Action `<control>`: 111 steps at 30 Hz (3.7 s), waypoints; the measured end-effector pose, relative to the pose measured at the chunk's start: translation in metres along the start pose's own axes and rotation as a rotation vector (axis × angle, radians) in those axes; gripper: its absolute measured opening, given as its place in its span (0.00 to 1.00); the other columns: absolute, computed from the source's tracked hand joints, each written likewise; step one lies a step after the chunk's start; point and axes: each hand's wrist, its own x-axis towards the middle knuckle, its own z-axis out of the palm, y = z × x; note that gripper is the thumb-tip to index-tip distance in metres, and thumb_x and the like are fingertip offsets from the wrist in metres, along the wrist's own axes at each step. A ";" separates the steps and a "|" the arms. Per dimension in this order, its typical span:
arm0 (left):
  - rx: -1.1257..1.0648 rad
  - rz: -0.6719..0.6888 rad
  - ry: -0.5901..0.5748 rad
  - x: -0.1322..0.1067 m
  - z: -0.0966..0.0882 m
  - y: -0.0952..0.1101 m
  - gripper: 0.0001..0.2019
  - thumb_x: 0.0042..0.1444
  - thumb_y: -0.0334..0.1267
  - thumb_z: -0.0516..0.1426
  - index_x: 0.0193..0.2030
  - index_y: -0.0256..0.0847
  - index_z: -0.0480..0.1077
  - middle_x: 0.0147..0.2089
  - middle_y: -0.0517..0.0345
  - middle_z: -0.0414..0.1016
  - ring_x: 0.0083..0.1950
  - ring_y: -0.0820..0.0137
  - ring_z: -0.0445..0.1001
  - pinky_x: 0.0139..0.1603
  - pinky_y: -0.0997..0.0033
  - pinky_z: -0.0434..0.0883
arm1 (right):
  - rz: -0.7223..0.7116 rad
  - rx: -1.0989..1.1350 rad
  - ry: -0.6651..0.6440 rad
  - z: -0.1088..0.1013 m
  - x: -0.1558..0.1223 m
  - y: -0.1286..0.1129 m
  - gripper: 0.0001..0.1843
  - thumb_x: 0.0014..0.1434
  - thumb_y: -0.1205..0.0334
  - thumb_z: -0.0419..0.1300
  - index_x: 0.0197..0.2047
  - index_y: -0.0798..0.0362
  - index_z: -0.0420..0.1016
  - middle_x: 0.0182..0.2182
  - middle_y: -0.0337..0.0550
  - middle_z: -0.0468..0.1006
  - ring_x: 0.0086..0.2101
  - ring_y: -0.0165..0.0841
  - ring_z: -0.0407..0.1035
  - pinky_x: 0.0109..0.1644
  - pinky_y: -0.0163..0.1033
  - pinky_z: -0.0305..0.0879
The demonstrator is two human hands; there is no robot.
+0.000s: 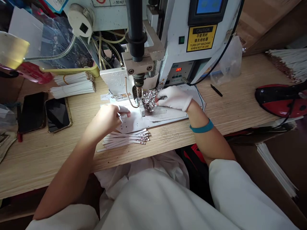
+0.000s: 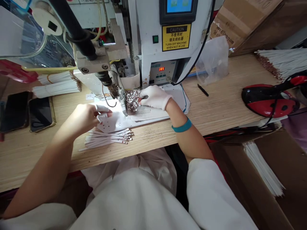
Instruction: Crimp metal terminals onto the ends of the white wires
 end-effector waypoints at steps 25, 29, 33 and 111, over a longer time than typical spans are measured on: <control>-0.116 0.077 0.227 0.021 0.025 -0.014 0.10 0.53 0.37 0.54 0.36 0.38 0.75 0.37 0.54 0.79 0.37 0.66 0.74 0.36 0.71 0.66 | -0.252 -0.199 0.104 0.024 0.004 -0.014 0.12 0.57 0.71 0.54 0.41 0.57 0.77 0.39 0.46 0.78 0.38 0.37 0.70 0.43 0.39 0.62; -0.153 0.077 0.244 0.015 0.012 -0.014 0.07 0.55 0.36 0.54 0.35 0.38 0.72 0.33 0.57 0.76 0.33 0.70 0.70 0.34 0.73 0.63 | -0.229 -0.221 0.113 0.022 0.003 -0.012 0.11 0.56 0.69 0.56 0.39 0.58 0.79 0.38 0.47 0.78 0.39 0.37 0.71 0.44 0.40 0.63; -0.310 0.068 0.271 -0.004 -0.011 -0.016 0.06 0.55 0.39 0.57 0.35 0.39 0.69 0.31 0.59 0.71 0.32 0.72 0.66 0.33 0.74 0.62 | -0.204 -0.119 0.140 0.005 -0.013 -0.031 0.10 0.56 0.65 0.59 0.39 0.57 0.80 0.38 0.44 0.80 0.39 0.36 0.72 0.45 0.39 0.64; -1.863 -0.137 1.108 -0.061 0.037 0.053 0.13 0.48 0.38 0.67 0.31 0.39 0.66 0.28 0.67 0.64 0.29 0.82 0.68 0.38 0.79 0.70 | -0.431 0.048 0.110 0.096 -0.041 -0.114 0.11 0.63 0.65 0.52 0.38 0.58 0.75 0.32 0.48 0.77 0.34 0.35 0.68 0.40 0.37 0.60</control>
